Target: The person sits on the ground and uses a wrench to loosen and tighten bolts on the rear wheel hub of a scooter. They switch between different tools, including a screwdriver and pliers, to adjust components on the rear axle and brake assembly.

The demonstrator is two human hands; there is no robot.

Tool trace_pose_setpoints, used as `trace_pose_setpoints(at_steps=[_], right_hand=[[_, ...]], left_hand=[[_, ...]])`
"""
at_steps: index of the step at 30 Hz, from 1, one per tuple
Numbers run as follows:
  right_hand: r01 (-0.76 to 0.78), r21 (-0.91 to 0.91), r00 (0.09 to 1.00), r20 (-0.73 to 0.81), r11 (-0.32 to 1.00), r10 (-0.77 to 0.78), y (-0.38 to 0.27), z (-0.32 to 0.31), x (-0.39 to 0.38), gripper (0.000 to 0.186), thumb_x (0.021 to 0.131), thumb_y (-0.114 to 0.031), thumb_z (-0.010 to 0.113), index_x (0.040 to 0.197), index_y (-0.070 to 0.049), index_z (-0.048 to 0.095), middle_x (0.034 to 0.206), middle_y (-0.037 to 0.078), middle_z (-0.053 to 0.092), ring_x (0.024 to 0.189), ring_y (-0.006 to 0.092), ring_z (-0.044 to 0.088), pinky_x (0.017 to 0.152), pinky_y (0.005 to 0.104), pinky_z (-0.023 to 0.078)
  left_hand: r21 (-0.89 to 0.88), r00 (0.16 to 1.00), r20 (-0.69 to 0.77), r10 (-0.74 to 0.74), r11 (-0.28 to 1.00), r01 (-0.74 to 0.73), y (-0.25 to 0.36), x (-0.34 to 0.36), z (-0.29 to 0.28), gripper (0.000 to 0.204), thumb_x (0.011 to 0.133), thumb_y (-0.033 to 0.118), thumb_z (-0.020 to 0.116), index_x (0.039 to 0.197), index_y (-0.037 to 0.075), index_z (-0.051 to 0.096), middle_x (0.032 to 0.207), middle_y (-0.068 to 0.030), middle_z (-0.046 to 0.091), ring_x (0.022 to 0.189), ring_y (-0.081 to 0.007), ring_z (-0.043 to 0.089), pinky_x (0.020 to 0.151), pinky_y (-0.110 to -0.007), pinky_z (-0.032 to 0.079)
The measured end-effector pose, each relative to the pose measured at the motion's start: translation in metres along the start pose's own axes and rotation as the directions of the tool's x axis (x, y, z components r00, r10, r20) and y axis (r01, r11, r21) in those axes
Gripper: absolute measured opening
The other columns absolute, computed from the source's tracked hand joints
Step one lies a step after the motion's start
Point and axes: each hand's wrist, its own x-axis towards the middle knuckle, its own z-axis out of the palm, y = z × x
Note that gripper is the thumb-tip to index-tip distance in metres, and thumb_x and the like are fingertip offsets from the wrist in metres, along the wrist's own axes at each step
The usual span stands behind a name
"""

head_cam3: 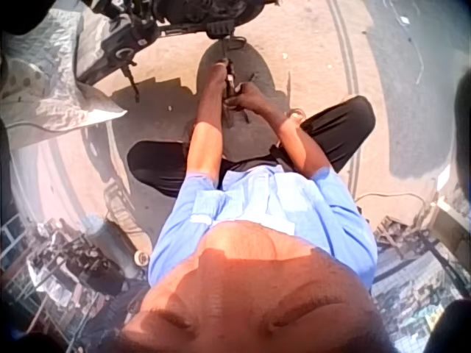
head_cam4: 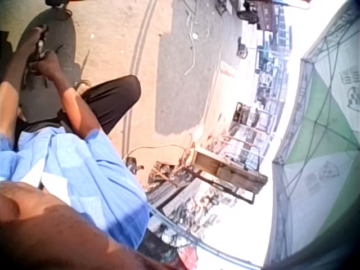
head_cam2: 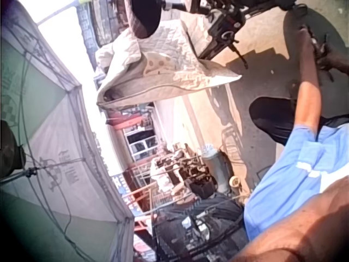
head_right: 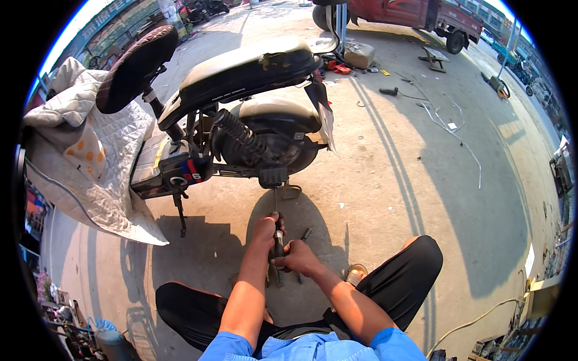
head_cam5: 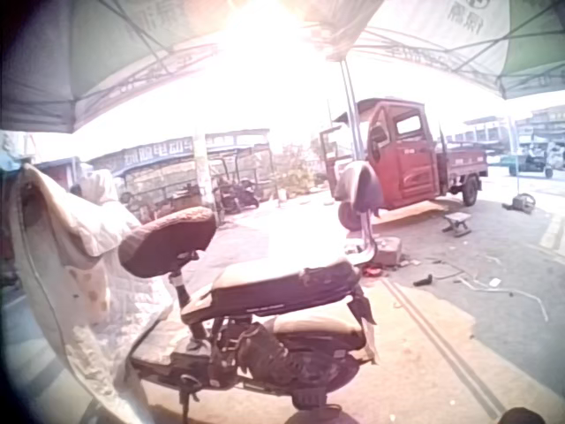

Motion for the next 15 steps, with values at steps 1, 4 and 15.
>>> trace_pose_setpoints(at_steps=[1,4,15], right_hand=[[-0.009,-0.243,0.997,-0.081,0.970,-0.011,-0.016,0.005,-0.010,0.029,0.074,-0.015,0.076,0.088,0.002,0.057,0.072,0.008,0.064,0.063,0.0180,0.064,0.058,0.0282,0.052],[-0.054,-0.409,0.982,-0.186,0.911,-0.025,-0.033,0.013,-0.023,0.033,0.074,-0.016,0.076,0.093,0.002,0.055,0.075,0.007,0.064,0.067,0.0189,0.065,0.060,0.0284,0.053],[-0.170,0.509,0.964,0.262,0.844,0.036,0.015,-0.004,0.007,0.027,0.085,0.004,0.052,0.111,0.007,0.048,0.105,0.010,0.052,0.097,0.0197,0.058,0.090,0.0395,0.053]], left_hand=[[0.000,1.000,-0.001,0.001,1.000,-0.001,0.000,-0.003,-0.001,0.023,0.096,0.015,0.046,0.083,-0.002,0.056,0.059,-0.0037,0.048,0.047,-0.0136,0.045,0.043,-0.032,0.041],[-0.057,1.000,0.017,-0.008,0.998,0.009,-0.003,-0.001,-0.003,0.024,0.096,0.015,0.046,0.083,-0.002,0.056,0.058,-0.0039,0.049,0.047,-0.0135,0.045,0.044,-0.032,0.041],[0.038,0.997,-0.053,0.050,0.998,-0.048,-0.006,0.004,-0.003,0.022,0.094,0.014,0.051,0.080,-0.001,0.058,0.058,-0.0039,0.049,0.045,-0.0139,0.045,0.042,-0.032,0.041]])
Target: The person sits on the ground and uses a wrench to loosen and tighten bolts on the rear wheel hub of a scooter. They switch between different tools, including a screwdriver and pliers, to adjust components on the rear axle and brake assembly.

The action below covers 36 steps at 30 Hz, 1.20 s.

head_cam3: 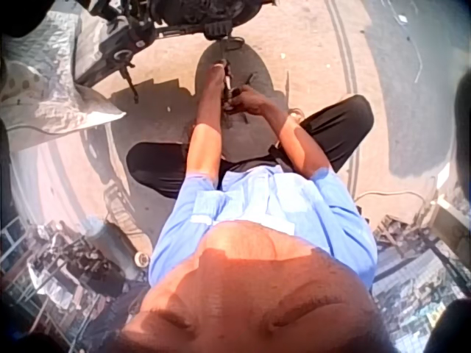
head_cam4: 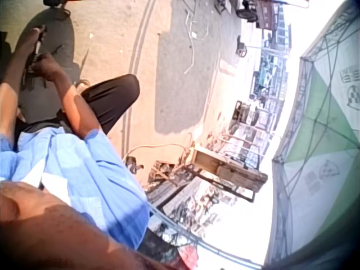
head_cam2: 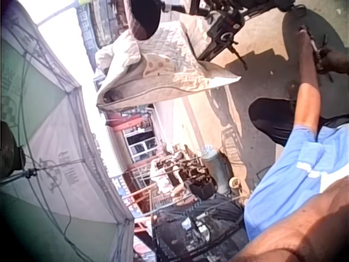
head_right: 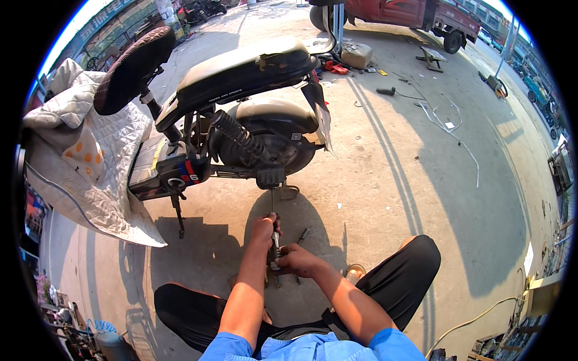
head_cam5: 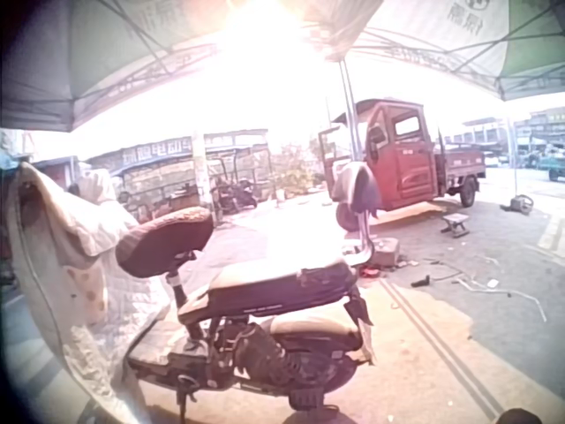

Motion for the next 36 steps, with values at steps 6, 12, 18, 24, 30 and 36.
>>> trace_pose_setpoints(at_steps=[6,12,18,24,30,36], right_hand=[[0.008,0.123,1.000,0.021,0.992,-0.011,0.002,0.004,0.000,0.025,0.084,0.007,0.046,0.109,0.008,0.048,0.107,0.011,0.054,0.098,0.0233,0.060,0.091,0.0411,0.052],[0.034,-0.365,0.982,-0.159,0.930,-0.098,0.008,0.004,0.005,0.017,0.085,-0.005,0.059,0.098,0.004,0.053,0.092,0.009,0.060,0.085,0.0217,0.064,0.076,0.0359,0.056],[-0.055,-0.622,0.946,-0.282,0.781,-0.159,-0.010,0.032,-0.010,0.025,0.080,-0.012,0.071,0.088,0.002,0.052,0.088,0.011,0.062,0.076,0.0190,0.065,0.063,0.0313,0.057],[0.069,-0.124,0.992,-0.098,0.990,-0.081,0.004,0.010,-0.002,0.024,0.078,-0.009,0.071,0.090,0.004,0.055,0.078,0.010,0.065,0.070,0.0208,0.067,0.063,0.0316,0.056],[-0.135,-0.859,0.905,-0.310,0.493,-0.292,-0.014,0.042,-0.015,0.018,0.078,-0.007,0.070,0.087,0.002,0.058,0.077,0.010,0.066,0.069,0.0197,0.066,0.061,0.0322,0.055],[0.059,-0.271,0.982,-0.159,0.961,-0.105,0.003,0.013,-0.002,0.024,0.076,-0.012,0.072,0.086,0.002,0.056,0.073,0.011,0.064,0.066,0.0172,0.065,0.057,0.0302,0.052]], left_hand=[[-0.004,0.996,-0.082,0.019,1.000,-0.020,0.006,-0.004,0.003,0.020,0.091,0.009,0.054,0.074,-0.001,0.057,0.057,-0.0044,0.050,0.044,-0.0138,0.046,0.040,-0.031,0.040],[-0.022,0.998,-0.058,-0.003,1.000,0.001,0.010,-0.006,0.007,0.022,0.092,0.011,0.054,0.074,-0.001,0.057,0.057,-0.0046,0.050,0.044,-0.0143,0.046,0.040,-0.031,0.040],[-0.045,0.999,0.016,-0.039,0.998,0.039,0.000,0.002,-0.006,0.022,0.094,0.017,0.052,0.082,0.000,0.059,0.060,-0.0043,0.051,0.047,-0.0135,0.045,0.044,-0.031,0.041],[-0.076,0.999,0.027,-0.031,0.997,0.033,0.001,0.000,0.002,0.023,0.095,0.018,0.051,0.083,0.000,0.058,0.060,-0.0040,0.051,0.047,-0.0132,0.045,0.044,-0.031,0.040],[-0.032,0.999,-0.007,-0.033,0.999,0.033,0.006,-0.004,0.004,0.025,0.096,0.018,0.049,0.082,-0.001,0.057,0.058,-0.0034,0.050,0.045,-0.0124,0.043,0.043,-0.030,0.038],[-0.044,0.999,0.037,-0.024,0.999,0.025,0.000,0.003,0.000,0.025,0.096,0.020,0.049,0.083,0.001,0.058,0.060,-0.0029,0.049,0.047,-0.0119,0.043,0.044,-0.032,0.039]])
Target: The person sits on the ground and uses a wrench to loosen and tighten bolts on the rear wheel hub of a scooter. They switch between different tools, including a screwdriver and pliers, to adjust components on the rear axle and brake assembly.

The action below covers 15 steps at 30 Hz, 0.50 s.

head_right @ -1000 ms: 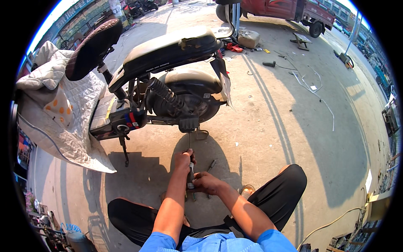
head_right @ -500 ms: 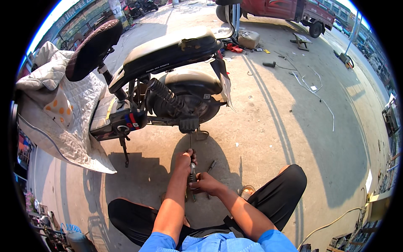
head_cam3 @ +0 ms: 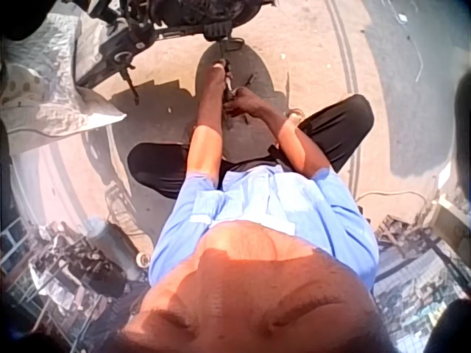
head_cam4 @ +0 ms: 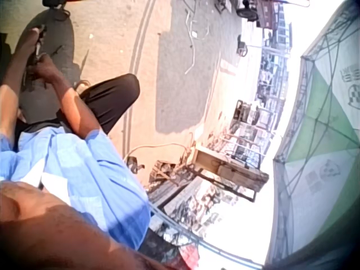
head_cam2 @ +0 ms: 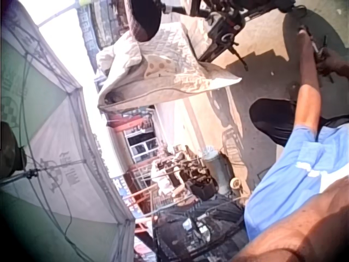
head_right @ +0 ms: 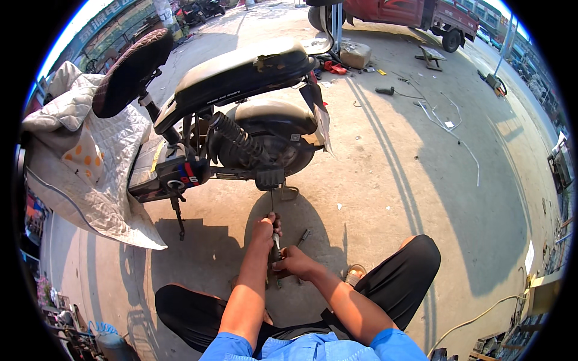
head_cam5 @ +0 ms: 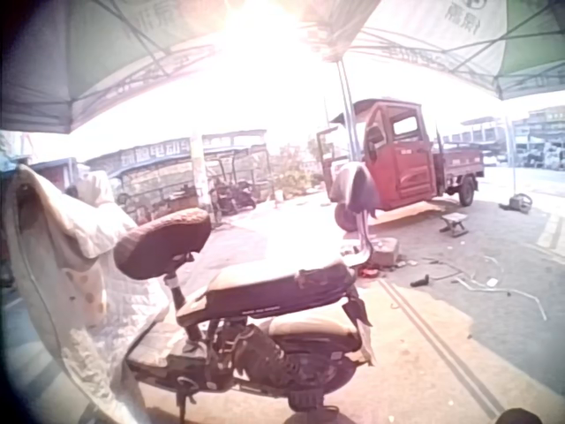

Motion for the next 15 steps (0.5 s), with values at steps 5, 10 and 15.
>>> trace_pose_setpoints(at_steps=[5,10,15], right_hand=[[-0.029,-0.362,0.997,-0.071,0.932,0.003,-0.002,-0.002,0.004,0.033,0.073,-0.015,0.075,0.090,0.005,0.055,0.075,0.009,0.063,0.068,0.0155,0.065,0.059,0.0296,0.052],[-0.098,-0.730,0.959,-0.251,0.677,-0.132,-0.034,0.024,-0.022,0.039,0.074,-0.015,0.073,0.098,0.010,0.054,0.074,0.010,0.063,0.072,0.0150,0.065,0.063,0.0289,0.052],[0.002,0.071,0.999,0.043,0.997,-0.005,-0.002,-0.005,0.000,0.035,0.076,-0.012,0.072,0.098,0.010,0.054,0.076,0.010,0.064,0.075,0.0147,0.064,0.064,0.0303,0.053]], left_hand=[[-0.047,0.998,0.001,-0.063,0.997,0.063,0.008,-0.006,0.004,0.026,0.096,0.021,0.048,0.079,0.003,0.055,0.057,-0.0029,0.048,0.044,-0.0121,0.043,0.041,-0.031,0.037],[0.035,0.996,-0.037,-0.078,0.996,0.079,0.006,-0.007,0.003,0.025,0.097,0.022,0.047,0.081,0.005,0.054,0.058,-0.0029,0.048,0.044,-0.0130,0.043,0.041,-0.032,0.037],[-0.021,0.995,-0.018,-0.100,0.995,0.099,0.005,-0.002,0.008,0.025,0.097,0.022,0.046,0.080,0.005,0.053,0.057,-0.0030,0.047,0.044,-0.0138,0.043,0.041,-0.032,0.037]])
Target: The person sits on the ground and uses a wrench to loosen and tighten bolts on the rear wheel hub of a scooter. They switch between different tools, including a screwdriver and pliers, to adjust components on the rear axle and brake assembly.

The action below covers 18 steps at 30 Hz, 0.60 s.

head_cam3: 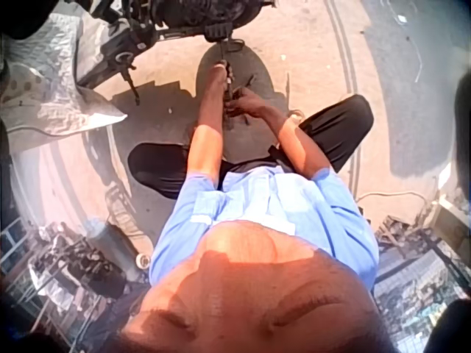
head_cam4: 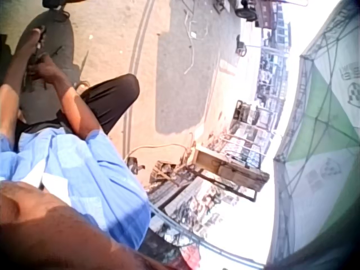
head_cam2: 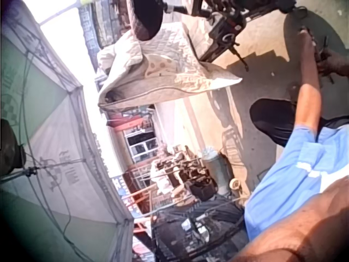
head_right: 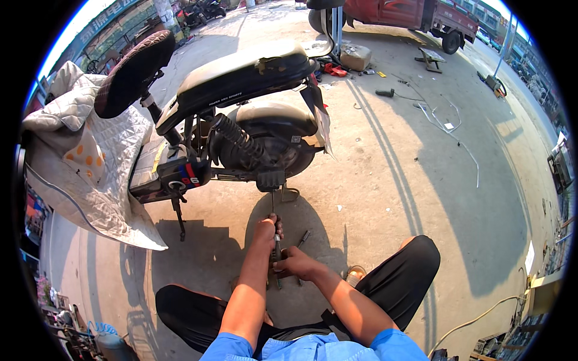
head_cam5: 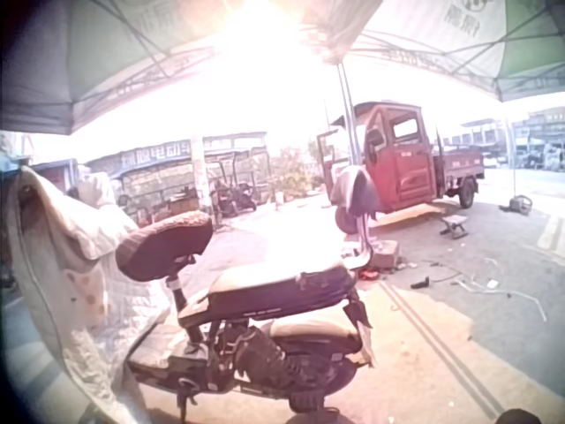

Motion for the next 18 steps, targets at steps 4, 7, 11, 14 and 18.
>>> trace_pose_setpoints(at_steps=[4,7,11,14,18], right_hand=[[-0.009,-0.214,0.997,-0.072,0.977,-0.006,-0.004,0.003,-0.002,0.026,0.076,-0.011,0.071,0.092,0.006,0.059,0.078,0.010,0.065,0.077,0.0150,0.064,0.064,0.0308,0.053],[-0.083,-0.707,0.967,-0.227,0.703,-0.115,-0.019,0.023,-0.013,0.020,0.077,-0.011,0.070,0.087,0.004,0.061,0.078,0.009,0.065,0.078,0.0155,0.065,0.064,0.0305,0.052],[-0.092,-0.658,0.978,-0.201,0.747,-0.057,-0.020,0.022,-0.013,0.018,0.079,-0.010,0.068,0.087,0.004,0.061,0.079,0.009,0.065,0.079,0.0180,0.065,0.067,0.0313,0.053],[0.022,0.071,0.999,-0.028,0.997,-0.020,0.003,0.006,0.001,0.015,0.080,-0.008,0.067,0.084,0.005,0.061,0.082,0.009,0.065,0.076,0.0214,0.066,0.068,0.0325,0.055],[0.035,0.141,0.998,-0.053,0.989,-0.028,0.011,0.006,0.003,0.017,0.081,-0.008,0.066,0.087,0.006,0.060,0.083,0.009,0.065,0.069,0.0218,0.065,0.066,0.0318,0.056]], left_hand=[[0.021,1.000,-0.012,0.006,1.000,-0.005,0.001,-0.006,0.001,0.027,0.097,0.023,0.046,0.076,0.006,0.051,0.056,-0.0033,0.047,0.043,-0.0147,0.043,0.040,-0.032,0.037],[0.053,0.999,-0.040,-0.010,0.999,0.012,0.002,-0.010,-0.001,0.030,0.097,0.024,0.046,0.073,0.007,0.049,0.055,-0.0035,0.047,0.043,-0.0154,0.043,0.039,-0.033,0.036],[0.114,0.999,-0.041,-0.002,0.993,0.007,0.000,-0.008,-0.002,0.028,0.096,0.025,0.046,0.074,0.007,0.049,0.055,-0.0026,0.046,0.043,-0.0151,0.046,0.039,-0.033,0.037],[0.108,1.000,-0.025,0.003,0.994,0.000,0.000,-0.007,-0.001,0.028,0.096,0.024,0.047,0.073,0.008,0.048,0.055,-0.0018,0.046,0.043,-0.0144,0.044,0.039,-0.033,0.036],[-0.001,0.998,0.021,-0.064,0.998,0.064,0.001,-0.005,-0.003,0.028,0.095,0.026,0.046,0.072,0.009,0.046,0.056,-0.0026,0.045,0.044,-0.0151,0.043,0.040,-0.033,0.035]])
